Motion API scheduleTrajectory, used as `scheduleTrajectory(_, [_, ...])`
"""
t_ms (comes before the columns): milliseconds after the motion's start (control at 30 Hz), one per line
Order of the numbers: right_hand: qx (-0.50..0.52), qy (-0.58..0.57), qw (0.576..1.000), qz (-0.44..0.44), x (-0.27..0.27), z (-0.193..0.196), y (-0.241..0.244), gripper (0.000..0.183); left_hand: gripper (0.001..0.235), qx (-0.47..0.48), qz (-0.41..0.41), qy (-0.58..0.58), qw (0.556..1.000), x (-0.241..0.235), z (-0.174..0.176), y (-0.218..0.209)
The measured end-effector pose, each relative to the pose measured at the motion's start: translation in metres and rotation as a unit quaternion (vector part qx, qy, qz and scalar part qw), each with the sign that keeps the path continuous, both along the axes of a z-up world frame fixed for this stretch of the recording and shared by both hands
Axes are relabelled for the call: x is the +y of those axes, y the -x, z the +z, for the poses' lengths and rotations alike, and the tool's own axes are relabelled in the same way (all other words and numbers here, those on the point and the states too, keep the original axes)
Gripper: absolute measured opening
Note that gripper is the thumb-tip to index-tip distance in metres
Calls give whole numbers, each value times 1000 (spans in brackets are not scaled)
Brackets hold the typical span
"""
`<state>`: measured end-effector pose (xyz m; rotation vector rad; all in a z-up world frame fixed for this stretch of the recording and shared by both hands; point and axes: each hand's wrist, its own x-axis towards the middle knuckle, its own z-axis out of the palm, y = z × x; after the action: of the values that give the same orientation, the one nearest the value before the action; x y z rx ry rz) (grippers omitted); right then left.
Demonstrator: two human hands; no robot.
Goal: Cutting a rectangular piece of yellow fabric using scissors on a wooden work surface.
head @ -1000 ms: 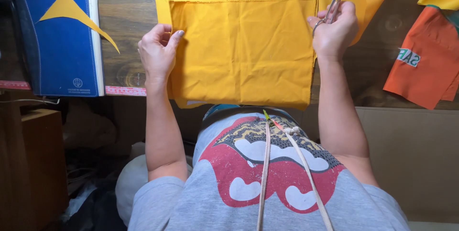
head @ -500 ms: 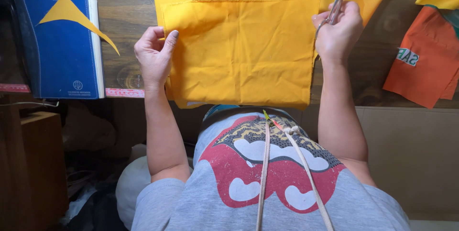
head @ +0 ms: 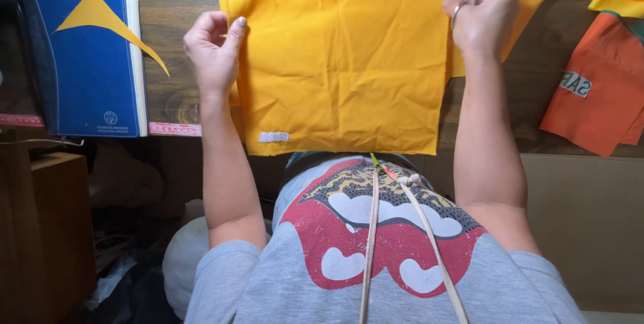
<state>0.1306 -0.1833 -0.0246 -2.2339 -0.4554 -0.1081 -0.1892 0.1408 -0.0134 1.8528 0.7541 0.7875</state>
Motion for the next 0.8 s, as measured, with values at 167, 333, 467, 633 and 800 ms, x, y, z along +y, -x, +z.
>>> scheduleTrajectory(167, [78, 102, 990, -53, 4, 19, 17, 31, 17, 57, 47, -16, 997, -7, -17, 0])
scheduleTrajectory(333, [53, 80, 994, -50, 4, 21, 21, 33, 18, 84, 76, -49, 992, -10, -11, -2])
scheduleTrajectory(467, [54, 77, 994, -59, 1, 18, 23, 41, 21, 118, 92, -79, 986, -12, -6, -2])
scheduleTrajectory(633, [48, -23, 994, 92, -44, 32, 46, 41, 22, 114, 74, -90, 987, -14, -3, 1])
scheduleTrajectory(800, [435, -132, 889, 54, -97, 65, 97, 37, 19, 93, 77, -135, 983, -23, -1, 3])
